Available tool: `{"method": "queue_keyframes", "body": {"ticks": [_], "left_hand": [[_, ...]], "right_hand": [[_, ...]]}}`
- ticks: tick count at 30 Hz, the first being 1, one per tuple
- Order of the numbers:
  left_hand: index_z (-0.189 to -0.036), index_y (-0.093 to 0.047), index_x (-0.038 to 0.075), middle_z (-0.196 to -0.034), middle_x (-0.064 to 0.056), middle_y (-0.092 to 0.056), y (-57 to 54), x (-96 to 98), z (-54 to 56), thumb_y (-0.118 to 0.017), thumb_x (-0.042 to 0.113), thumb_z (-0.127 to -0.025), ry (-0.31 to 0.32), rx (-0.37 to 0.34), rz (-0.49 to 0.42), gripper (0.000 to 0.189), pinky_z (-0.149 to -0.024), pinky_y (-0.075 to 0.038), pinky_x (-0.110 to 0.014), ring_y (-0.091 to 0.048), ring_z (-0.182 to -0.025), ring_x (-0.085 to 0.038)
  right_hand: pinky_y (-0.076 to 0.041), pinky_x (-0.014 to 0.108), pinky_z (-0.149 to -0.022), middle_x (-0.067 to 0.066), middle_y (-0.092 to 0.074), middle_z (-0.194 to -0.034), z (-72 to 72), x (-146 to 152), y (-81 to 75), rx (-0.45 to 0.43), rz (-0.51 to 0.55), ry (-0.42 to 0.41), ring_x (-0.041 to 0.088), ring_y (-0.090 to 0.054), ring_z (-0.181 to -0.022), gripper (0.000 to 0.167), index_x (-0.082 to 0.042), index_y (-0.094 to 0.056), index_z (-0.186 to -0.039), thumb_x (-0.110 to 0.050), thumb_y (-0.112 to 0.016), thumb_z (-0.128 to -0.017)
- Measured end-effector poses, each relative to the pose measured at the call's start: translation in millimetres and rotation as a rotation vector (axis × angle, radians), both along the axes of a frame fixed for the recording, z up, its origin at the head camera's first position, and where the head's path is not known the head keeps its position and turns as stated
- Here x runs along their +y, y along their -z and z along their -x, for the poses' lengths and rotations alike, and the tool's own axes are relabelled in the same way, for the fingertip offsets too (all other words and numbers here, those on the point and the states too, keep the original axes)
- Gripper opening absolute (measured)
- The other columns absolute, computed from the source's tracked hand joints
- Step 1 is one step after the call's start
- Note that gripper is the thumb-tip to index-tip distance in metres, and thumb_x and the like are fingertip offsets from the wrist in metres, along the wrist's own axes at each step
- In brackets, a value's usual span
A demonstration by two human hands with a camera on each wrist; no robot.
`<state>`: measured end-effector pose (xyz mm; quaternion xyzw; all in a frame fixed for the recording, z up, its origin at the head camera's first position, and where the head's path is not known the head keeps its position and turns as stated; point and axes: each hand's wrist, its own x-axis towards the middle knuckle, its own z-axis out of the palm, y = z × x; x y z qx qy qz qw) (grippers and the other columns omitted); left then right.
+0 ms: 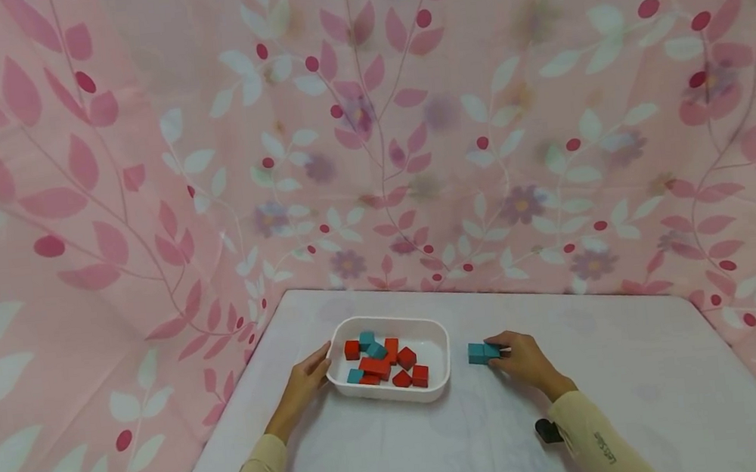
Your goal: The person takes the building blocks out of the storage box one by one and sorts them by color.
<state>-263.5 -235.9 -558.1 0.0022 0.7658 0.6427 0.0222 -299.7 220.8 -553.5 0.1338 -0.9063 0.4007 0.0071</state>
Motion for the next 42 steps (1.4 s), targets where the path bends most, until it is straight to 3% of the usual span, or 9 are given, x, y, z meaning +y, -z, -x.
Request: {"method": "queue_keyframes", "body": {"ticks": [12, 16, 21, 24, 27, 35, 42], "left_hand": [[-0.147, -0.047, 0.018, -0.152, -0.005, -0.040, 2.7, -0.8, 2.2, -0.057, 0.023, -0.100, 0.004, -0.025, 0.006, 0.047, -0.101, -0.044, -0.039, -0.036, -0.140, -0.027], [-0.146, -0.047, 0.017, -0.152, -0.006, -0.040, 0.3, -0.2, 2.8, -0.056, 0.020, -0.101, 0.000, -0.024, 0.001, 0.047, -0.102, -0.044, -0.040, -0.036, -0.140, -0.028], [-0.146, -0.047, 0.015, -0.152, -0.008, -0.040, -2.7, -0.4, 0.5, -0.056, 0.020, -0.101, -0.008, -0.014, 0.001, 0.046, -0.102, -0.044, -0.040, -0.036, -0.139, -0.029], [-0.146, -0.047, 0.015, -0.152, -0.008, -0.040, -2.8, 0.0, -0.4, -0.056, 0.020, -0.101, -0.015, -0.007, 0.007, 0.046, -0.101, -0.044, -0.041, -0.037, -0.139, -0.029], [-0.146, -0.047, 0.014, -0.151, -0.009, -0.041, -0.6, 1.4, -0.5, -0.057, 0.020, -0.100, -0.014, 0.000, 0.010, 0.047, -0.100, -0.045, -0.041, -0.038, -0.138, -0.031], [-0.146, -0.047, 0.017, -0.152, -0.008, -0.040, 5.3, 2.6, -5.8, -0.057, 0.023, -0.100, -0.026, -0.043, 0.016, 0.047, -0.101, -0.045, -0.041, -0.038, -0.138, -0.030], [-0.146, -0.047, 0.014, -0.151, -0.008, -0.041, -0.7, 2.5, -3.3, -0.055, 0.022, -0.101, -0.012, 0.006, 0.033, 0.046, -0.100, -0.045, -0.040, -0.039, -0.138, -0.029]], "right_hand": [[-0.055, 0.043, -0.090, 0.010, -0.066, -0.116, 1.0, -1, 2.0, 0.000, -0.027, -0.009, 0.026, -0.063, -0.104, 0.046, -0.002, -0.067, -0.121, -0.004, -0.082, -0.077], [-0.053, 0.048, -0.093, 0.011, -0.064, -0.119, 2.4, -6, -15.6, 0.011, -0.028, -0.049, 0.030, -0.061, -0.109, 0.050, -0.003, -0.065, -0.124, -0.006, -0.082, -0.077], [-0.053, 0.050, -0.091, 0.015, -0.062, -0.120, 7.0, -28, -44.2, 0.136, 0.006, -0.106, 0.035, -0.060, -0.110, 0.044, -0.002, -0.065, -0.123, -0.009, -0.078, -0.082], [-0.055, 0.046, -0.089, 0.016, -0.064, -0.116, 12.1, -49, -53.4, 0.225, 0.049, -0.138, 0.033, -0.062, -0.109, 0.040, 0.000, -0.067, -0.119, -0.007, -0.078, -0.082], [-0.055, 0.044, -0.088, 0.016, -0.065, -0.113, 15.2, -73, -59.3, 0.257, 0.104, -0.158, 0.032, -0.064, -0.106, 0.037, 0.002, -0.068, -0.116, -0.004, -0.079, -0.081], [-0.055, 0.041, -0.090, 0.016, -0.065, -0.117, 14.8, -139, -53.6, 0.173, 0.115, -0.187, 0.030, -0.064, -0.106, 0.039, -0.001, -0.066, -0.122, -0.017, -0.075, -0.087], [-0.054, 0.042, -0.094, 0.015, -0.063, -0.124, 17.3, -190, -40.6, 0.046, 0.080, -0.219, 0.031, -0.060, -0.109, 0.044, -0.002, -0.062, -0.129, -0.022, -0.071, -0.091]]}}
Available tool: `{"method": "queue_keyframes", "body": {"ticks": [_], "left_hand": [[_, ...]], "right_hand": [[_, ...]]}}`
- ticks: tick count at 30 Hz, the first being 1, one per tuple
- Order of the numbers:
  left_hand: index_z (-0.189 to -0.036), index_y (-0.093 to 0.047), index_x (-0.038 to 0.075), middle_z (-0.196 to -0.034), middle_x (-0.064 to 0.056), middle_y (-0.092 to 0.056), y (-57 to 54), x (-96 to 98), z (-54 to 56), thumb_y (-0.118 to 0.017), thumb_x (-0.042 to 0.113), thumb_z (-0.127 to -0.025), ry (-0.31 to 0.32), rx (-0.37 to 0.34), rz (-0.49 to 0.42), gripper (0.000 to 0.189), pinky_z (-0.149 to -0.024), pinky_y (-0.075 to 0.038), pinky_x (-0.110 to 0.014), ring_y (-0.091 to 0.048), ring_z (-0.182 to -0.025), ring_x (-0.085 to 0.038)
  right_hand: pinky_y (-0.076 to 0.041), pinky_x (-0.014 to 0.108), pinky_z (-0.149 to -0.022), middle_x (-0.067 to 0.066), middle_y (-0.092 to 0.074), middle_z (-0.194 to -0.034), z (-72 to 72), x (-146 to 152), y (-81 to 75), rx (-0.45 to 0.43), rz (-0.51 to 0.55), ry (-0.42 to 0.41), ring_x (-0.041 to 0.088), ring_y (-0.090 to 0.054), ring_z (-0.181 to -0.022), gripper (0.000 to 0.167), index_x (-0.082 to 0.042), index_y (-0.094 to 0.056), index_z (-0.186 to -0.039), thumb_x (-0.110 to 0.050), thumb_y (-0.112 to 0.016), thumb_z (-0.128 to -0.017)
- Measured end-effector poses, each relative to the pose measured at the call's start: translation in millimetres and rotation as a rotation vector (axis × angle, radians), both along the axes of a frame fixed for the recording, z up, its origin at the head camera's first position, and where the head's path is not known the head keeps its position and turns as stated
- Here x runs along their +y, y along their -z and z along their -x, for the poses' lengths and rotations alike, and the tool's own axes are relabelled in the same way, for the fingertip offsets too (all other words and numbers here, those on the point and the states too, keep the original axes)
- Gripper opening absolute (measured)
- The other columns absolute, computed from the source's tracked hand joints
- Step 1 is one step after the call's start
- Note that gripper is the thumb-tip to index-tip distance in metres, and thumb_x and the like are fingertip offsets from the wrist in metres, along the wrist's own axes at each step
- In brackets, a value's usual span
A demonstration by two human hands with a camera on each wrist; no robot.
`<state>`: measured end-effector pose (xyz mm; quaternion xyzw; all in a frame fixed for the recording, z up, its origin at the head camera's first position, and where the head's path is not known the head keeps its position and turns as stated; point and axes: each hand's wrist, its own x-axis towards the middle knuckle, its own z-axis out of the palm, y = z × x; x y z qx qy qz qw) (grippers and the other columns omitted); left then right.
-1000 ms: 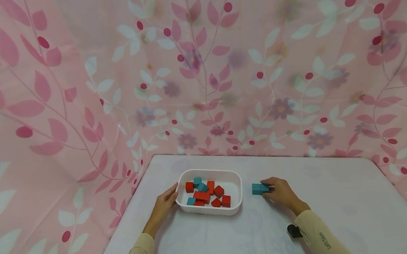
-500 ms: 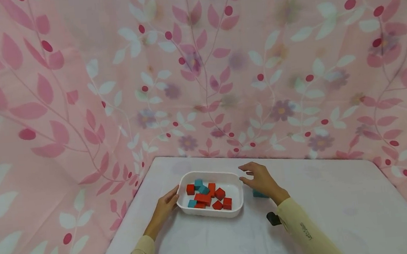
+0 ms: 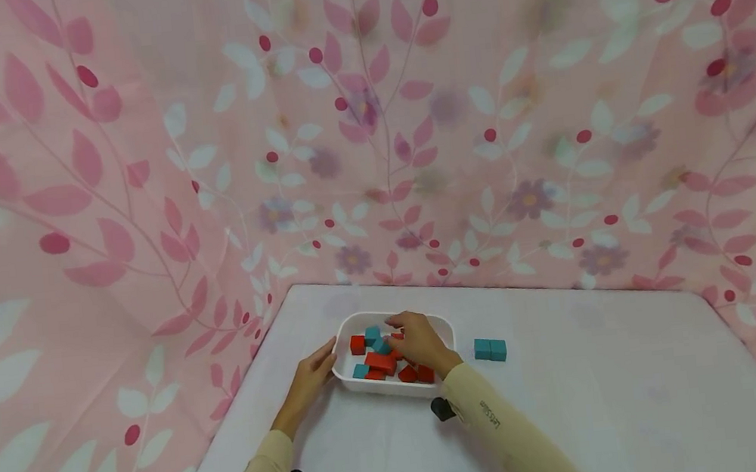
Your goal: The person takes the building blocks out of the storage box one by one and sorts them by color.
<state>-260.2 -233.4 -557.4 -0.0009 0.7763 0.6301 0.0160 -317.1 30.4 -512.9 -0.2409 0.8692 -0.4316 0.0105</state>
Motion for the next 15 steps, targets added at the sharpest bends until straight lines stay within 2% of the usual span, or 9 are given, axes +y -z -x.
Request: {"method": "queue_keyframes", "body": {"ticks": [3, 7, 8, 11, 15], "left_hand": [[-0.145, -0.048, 0.016, -0.151, -0.006, -0.042, -1.8, -1.5, 1.5, -0.056, 0.023, -0.100, -0.012, -0.005, -0.004, 0.046, -0.100, -0.046, -0.039, -0.040, -0.137, -0.027], [-0.145, -0.048, 0.018, -0.151, -0.004, -0.042, -2.4, -1.8, 1.3, -0.056, 0.023, -0.100, -0.009, -0.026, -0.001, 0.046, -0.100, -0.046, -0.039, -0.039, -0.138, -0.027], [-0.146, -0.048, 0.017, -0.152, -0.005, -0.041, -2.6, -1.4, 1.2, -0.056, 0.023, -0.101, -0.002, -0.024, 0.000, 0.046, -0.100, -0.045, -0.039, -0.038, -0.138, -0.027], [-0.146, -0.047, 0.018, -0.152, -0.004, -0.041, -2.9, -0.5, 1.4, -0.056, 0.023, -0.101, 0.003, -0.023, 0.000, 0.046, -0.101, -0.045, -0.040, -0.038, -0.139, -0.027], [-0.146, -0.048, 0.018, -0.152, -0.005, -0.041, -2.6, -0.7, 2.1, -0.056, 0.023, -0.101, 0.008, -0.012, 0.005, 0.046, -0.100, -0.045, -0.040, -0.037, -0.139, -0.028]], "right_hand": [[-0.053, 0.039, -0.094, 0.013, -0.065, -0.117, 1.9, -16, 7.4, 0.000, -0.015, -0.008, 0.028, -0.059, -0.103, 0.041, 0.000, -0.064, -0.126, -0.018, -0.071, -0.090], [-0.053, 0.032, -0.074, 0.013, -0.063, -0.086, 1.6, -30, 17.8, 0.030, -0.037, 0.041, 0.022, -0.055, -0.081, 0.026, -0.001, -0.072, -0.108, -0.017, -0.074, -0.088], [-0.052, 0.031, -0.071, 0.012, -0.062, -0.083, 1.5, -33, 19.9, 0.033, -0.041, 0.060, 0.021, -0.053, -0.078, 0.025, -0.001, -0.073, -0.106, -0.018, -0.075, -0.087], [-0.052, 0.029, -0.071, 0.010, -0.063, -0.083, 1.6, -39, 24.6, 0.031, -0.063, 0.098, 0.017, -0.051, -0.076, 0.028, 0.000, -0.073, -0.105, -0.020, -0.077, -0.084], [-0.054, 0.032, -0.080, 0.008, -0.066, -0.097, 3.0, -42, 25.6, 0.020, -0.080, 0.114, 0.019, -0.053, -0.083, 0.037, 0.003, -0.071, -0.112, -0.019, -0.078, -0.082]]}}
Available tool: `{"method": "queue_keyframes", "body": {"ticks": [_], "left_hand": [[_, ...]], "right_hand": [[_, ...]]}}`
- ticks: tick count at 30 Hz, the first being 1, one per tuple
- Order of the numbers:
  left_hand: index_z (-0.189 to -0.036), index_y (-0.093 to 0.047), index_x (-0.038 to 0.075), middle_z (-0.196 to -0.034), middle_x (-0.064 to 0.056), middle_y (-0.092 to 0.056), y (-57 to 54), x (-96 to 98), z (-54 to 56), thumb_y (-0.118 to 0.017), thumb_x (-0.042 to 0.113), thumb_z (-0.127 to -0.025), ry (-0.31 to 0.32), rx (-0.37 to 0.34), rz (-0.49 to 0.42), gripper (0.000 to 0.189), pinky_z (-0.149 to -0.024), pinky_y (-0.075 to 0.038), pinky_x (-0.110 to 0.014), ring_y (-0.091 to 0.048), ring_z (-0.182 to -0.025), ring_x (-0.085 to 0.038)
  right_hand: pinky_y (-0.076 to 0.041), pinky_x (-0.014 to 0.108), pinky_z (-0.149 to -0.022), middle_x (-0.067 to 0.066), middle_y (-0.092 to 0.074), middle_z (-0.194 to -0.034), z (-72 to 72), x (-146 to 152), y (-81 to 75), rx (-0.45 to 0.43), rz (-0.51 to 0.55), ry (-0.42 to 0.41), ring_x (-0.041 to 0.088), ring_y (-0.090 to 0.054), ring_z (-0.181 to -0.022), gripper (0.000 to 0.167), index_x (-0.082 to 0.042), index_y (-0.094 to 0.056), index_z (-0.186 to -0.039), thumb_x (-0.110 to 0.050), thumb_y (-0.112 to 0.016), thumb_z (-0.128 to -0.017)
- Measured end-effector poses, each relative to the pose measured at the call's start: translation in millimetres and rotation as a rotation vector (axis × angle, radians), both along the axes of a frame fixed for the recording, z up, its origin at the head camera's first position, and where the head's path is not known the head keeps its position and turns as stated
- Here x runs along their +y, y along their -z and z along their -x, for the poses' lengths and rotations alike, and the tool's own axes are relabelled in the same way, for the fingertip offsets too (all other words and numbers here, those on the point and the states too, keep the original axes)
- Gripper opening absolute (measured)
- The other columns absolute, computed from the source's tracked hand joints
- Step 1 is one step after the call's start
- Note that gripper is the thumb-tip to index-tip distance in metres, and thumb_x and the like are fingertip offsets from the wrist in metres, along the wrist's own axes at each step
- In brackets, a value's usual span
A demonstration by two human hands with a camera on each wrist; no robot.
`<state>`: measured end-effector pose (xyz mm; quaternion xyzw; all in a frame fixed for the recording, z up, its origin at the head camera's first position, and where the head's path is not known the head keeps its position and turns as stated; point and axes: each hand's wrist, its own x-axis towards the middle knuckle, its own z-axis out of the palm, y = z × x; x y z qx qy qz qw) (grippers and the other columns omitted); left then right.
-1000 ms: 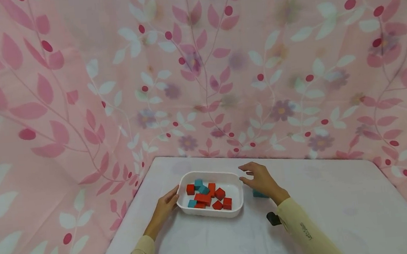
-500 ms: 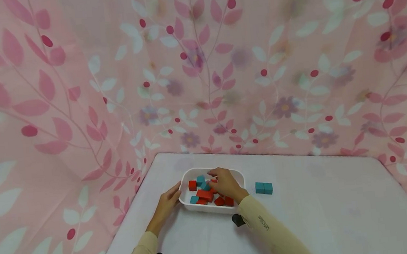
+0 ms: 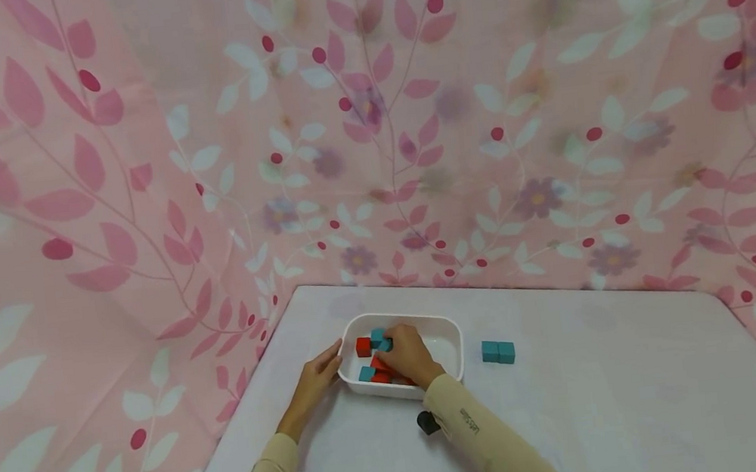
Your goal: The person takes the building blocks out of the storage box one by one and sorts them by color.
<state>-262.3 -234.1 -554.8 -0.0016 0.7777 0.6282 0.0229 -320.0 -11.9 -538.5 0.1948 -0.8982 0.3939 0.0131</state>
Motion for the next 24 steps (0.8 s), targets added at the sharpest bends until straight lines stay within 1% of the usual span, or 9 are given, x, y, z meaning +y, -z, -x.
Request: {"method": "queue_keyframes", "body": {"ticks": [3, 6, 9, 11, 14, 19, 21, 23, 24], "left_hand": [[-0.146, -0.047, 0.017, -0.152, -0.005, -0.040, 1.0, 0.4, -0.9, -0.056, 0.023, -0.101, 0.011, 0.003, -0.002, 0.047, -0.101, -0.045, -0.040, -0.037, -0.139, -0.028], [-0.147, -0.046, 0.017, -0.152, -0.005, -0.040, 1.5, 0.3, -2.0, -0.055, 0.022, -0.101, 0.012, 0.001, 0.003, 0.047, -0.101, -0.044, -0.040, -0.037, -0.139, -0.028], [-0.147, -0.046, 0.017, -0.152, -0.005, -0.039, 1.6, 0.1, -2.2, -0.055, 0.022, -0.101, 0.010, -0.001, 0.011, 0.047, -0.101, -0.045, -0.039, -0.036, -0.140, -0.028], [-0.147, -0.045, 0.018, -0.153, -0.004, -0.039, 1.4, -0.1, -2.0, -0.055, 0.022, -0.101, 0.012, -0.006, 0.016, 0.047, -0.101, -0.045, -0.039, -0.036, -0.140, -0.027], [-0.147, -0.045, 0.019, -0.153, -0.003, -0.039, 0.4, -0.2, -1.1, -0.055, 0.024, -0.101, 0.019, -0.006, 0.009, 0.047, -0.102, -0.044, -0.039, -0.035, -0.140, -0.026], [-0.147, -0.046, 0.018, -0.152, -0.004, -0.040, 0.7, -0.8, 0.1, -0.054, 0.024, -0.101, 0.018, 0.005, 0.005, 0.047, -0.101, -0.045, -0.039, -0.036, -0.140, -0.027], [-0.147, -0.046, 0.019, -0.152, -0.004, -0.040, 1.1, -1.0, 0.7, -0.055, 0.024, -0.101, 0.014, 0.003, 0.009, 0.046, -0.101, -0.045, -0.039, -0.037, -0.139, -0.026], [-0.147, -0.046, 0.018, -0.152, -0.004, -0.040, 1.6, -1.3, 0.0, -0.055, 0.023, -0.101, 0.012, 0.008, 0.014, 0.046, -0.101, -0.046, -0.039, -0.037, -0.139, -0.027], [-0.146, -0.047, 0.018, -0.152, -0.005, -0.040, 1.3, -1.6, -0.9, -0.055, 0.022, -0.101, 0.008, 0.011, 0.016, 0.046, -0.101, -0.046, -0.039, -0.038, -0.139, -0.027]], "right_hand": [[-0.055, 0.035, -0.085, 0.008, -0.066, -0.101, -1.6, 2, -1.3, -0.023, -0.014, 0.005, 0.020, -0.054, -0.086, 0.038, 0.002, -0.071, -0.114, -0.018, -0.078, -0.083], [-0.055, 0.036, -0.087, 0.008, -0.066, -0.099, -3.6, 5, -2.9, -0.037, -0.029, -0.009, 0.021, -0.054, -0.088, 0.036, 0.001, -0.070, -0.115, -0.018, -0.077, -0.084], [-0.055, 0.037, -0.089, 0.010, -0.068, -0.100, -5.4, 9, -4.9, -0.011, -0.045, -0.033, 0.021, -0.056, -0.088, 0.036, 0.000, -0.070, -0.116, -0.017, -0.075, -0.085], [-0.054, 0.038, -0.092, 0.010, -0.069, -0.105, -6.4, 13, -7.5, 0.011, -0.057, -0.044, 0.021, -0.056, -0.091, 0.036, 0.000, -0.070, -0.117, -0.017, -0.075, -0.085], [-0.053, 0.039, -0.094, 0.011, -0.069, -0.114, -5.0, 20, -14.1, 0.046, -0.052, -0.088, 0.020, -0.057, -0.093, 0.037, 0.000, -0.069, -0.119, -0.018, -0.074, -0.087], [-0.055, 0.033, -0.090, 0.007, -0.068, -0.114, -3.4, 40, -28.5, 0.037, -0.028, -0.203, 0.018, -0.057, -0.090, 0.039, -0.002, -0.065, -0.126, -0.020, -0.071, -0.091], [-0.055, 0.033, -0.091, 0.004, -0.069, -0.114, -5.2, 51, -35.0, 0.041, -0.032, -0.218, 0.017, -0.059, -0.094, 0.040, -0.005, -0.065, -0.128, -0.020, -0.070, -0.092], [-0.055, 0.034, -0.092, 0.001, -0.068, -0.116, -8.2, 64, -39.6, 0.053, -0.038, -0.214, 0.016, -0.061, -0.100, 0.040, -0.009, -0.064, -0.129, -0.021, -0.071, -0.091], [-0.055, 0.035, -0.091, 0.000, -0.068, -0.117, -10.0, 71, -41.2, 0.075, -0.032, -0.213, 0.017, -0.062, -0.102, 0.040, -0.009, -0.065, -0.129, -0.019, -0.071, -0.090]]}}
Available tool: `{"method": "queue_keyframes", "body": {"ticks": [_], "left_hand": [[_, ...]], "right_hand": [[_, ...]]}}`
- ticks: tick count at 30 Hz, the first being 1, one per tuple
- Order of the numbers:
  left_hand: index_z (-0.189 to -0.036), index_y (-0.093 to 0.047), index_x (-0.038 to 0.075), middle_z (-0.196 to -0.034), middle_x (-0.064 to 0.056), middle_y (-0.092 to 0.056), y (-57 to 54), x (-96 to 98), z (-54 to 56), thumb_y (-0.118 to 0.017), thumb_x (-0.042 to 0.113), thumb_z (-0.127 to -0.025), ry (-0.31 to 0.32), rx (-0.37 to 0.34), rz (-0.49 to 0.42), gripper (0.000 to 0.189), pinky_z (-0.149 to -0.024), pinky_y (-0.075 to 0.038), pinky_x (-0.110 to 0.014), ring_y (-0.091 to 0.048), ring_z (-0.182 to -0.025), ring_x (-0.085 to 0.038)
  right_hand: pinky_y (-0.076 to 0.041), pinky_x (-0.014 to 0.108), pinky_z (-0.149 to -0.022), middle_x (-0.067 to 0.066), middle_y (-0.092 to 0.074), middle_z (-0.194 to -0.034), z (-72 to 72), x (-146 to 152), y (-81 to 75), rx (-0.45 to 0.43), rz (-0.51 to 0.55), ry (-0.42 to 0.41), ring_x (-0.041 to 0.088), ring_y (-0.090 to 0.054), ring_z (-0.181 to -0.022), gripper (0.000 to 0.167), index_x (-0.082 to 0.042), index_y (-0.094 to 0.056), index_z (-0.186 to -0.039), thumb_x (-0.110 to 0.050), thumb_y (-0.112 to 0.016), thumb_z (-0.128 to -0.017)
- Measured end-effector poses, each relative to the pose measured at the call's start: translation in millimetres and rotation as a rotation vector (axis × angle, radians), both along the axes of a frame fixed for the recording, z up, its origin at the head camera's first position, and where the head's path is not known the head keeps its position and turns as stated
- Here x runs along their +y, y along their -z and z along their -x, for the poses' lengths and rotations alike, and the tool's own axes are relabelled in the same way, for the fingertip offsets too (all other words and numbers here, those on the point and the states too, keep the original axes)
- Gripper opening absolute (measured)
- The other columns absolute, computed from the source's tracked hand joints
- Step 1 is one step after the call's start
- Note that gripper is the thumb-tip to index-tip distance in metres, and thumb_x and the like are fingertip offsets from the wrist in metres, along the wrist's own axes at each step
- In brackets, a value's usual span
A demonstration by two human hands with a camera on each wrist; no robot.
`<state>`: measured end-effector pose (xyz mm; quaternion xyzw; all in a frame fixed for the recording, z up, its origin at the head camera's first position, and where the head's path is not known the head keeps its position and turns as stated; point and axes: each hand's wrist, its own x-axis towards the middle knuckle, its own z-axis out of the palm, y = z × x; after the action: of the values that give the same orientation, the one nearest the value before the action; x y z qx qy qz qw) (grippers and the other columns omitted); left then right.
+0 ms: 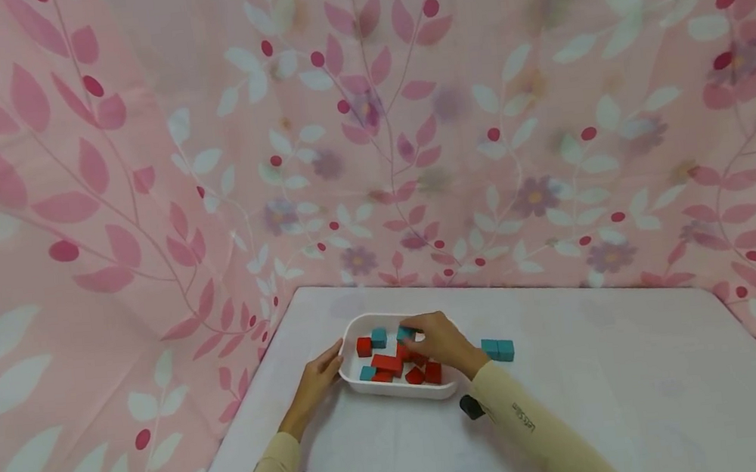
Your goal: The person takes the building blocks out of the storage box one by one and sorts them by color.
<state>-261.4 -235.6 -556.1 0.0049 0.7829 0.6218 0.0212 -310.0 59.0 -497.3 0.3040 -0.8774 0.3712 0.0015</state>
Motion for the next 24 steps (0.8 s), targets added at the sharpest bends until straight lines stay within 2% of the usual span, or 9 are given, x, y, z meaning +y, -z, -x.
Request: {"method": "queue_keyframes", "body": {"ticks": [6, 10, 13, 16, 21, 24], "left_hand": [[-0.146, -0.047, 0.017, -0.152, -0.006, -0.041, 0.3, 1.2, -2.4, -0.055, 0.023, -0.101, -0.016, 0.003, 0.020, 0.046, -0.100, -0.046, -0.040, -0.038, -0.138, -0.028], [-0.147, -0.046, 0.015, -0.152, -0.007, -0.039, 0.0, 0.5, -1.0, -0.055, 0.023, -0.101, -0.009, 0.007, 0.017, 0.047, -0.101, -0.045, -0.040, -0.036, -0.139, -0.029], [-0.147, -0.045, 0.015, -0.153, -0.008, -0.039, -1.9, -0.2, -2.6, -0.054, 0.022, -0.102, -0.012, 0.011, 0.027, 0.047, -0.101, -0.044, -0.041, -0.036, -0.140, -0.030], [-0.147, -0.046, 0.018, -0.152, -0.005, -0.040, -4.5, 0.5, -3.7, -0.054, 0.023, -0.102, -0.022, 0.002, 0.029, 0.047, -0.101, -0.044, -0.040, -0.036, -0.140, -0.028], [-0.147, -0.046, 0.019, -0.153, -0.004, -0.040, -4.9, 2.2, -3.2, -0.054, 0.023, -0.102, -0.016, -0.015, 0.015, 0.046, -0.101, -0.044, -0.040, -0.037, -0.140, -0.027], [-0.148, -0.045, 0.017, -0.153, -0.007, -0.038, -4.8, 2.9, -3.3, -0.054, 0.023, -0.102, -0.012, -0.013, 0.014, 0.047, -0.101, -0.044, -0.041, -0.036, -0.140, -0.029]], "right_hand": [[-0.055, 0.037, -0.090, 0.006, -0.069, -0.116, -5.7, 57, -6.5, 0.188, 0.039, -0.048, 0.020, -0.066, -0.103, 0.040, -0.001, -0.065, -0.124, -0.010, -0.075, -0.086], [-0.055, 0.040, -0.089, 0.009, -0.068, -0.119, -8.2, 94, -16.4, 0.246, 0.022, -0.012, 0.025, -0.066, -0.106, 0.043, -0.001, -0.065, -0.124, -0.007, -0.077, -0.084], [-0.056, 0.040, -0.087, 0.010, -0.068, -0.119, -9.5, 119, -19.7, 0.253, 0.043, 0.026, 0.027, -0.066, -0.105, 0.042, -0.001, -0.066, -0.122, -0.004, -0.077, -0.082], [-0.056, 0.038, -0.085, 0.012, -0.067, -0.118, -10.5, 142, -16.0, 0.232, 0.075, 0.069, 0.027, -0.067, -0.104, 0.040, 0.002, -0.066, -0.121, -0.001, -0.075, -0.082], [-0.056, 0.038, -0.084, 0.014, -0.068, -0.116, -17.2, 175, 2.0, 0.161, 0.061, 0.177, 0.028, -0.068, -0.101, 0.038, 0.004, -0.066, -0.119, -0.002, -0.075, -0.082], [-0.056, 0.039, -0.084, 0.015, -0.068, -0.116, -21.1, 187, 14.5, 0.127, 0.063, 0.209, 0.029, -0.068, -0.101, 0.037, 0.003, -0.067, -0.118, -0.002, -0.074, -0.082]]}}
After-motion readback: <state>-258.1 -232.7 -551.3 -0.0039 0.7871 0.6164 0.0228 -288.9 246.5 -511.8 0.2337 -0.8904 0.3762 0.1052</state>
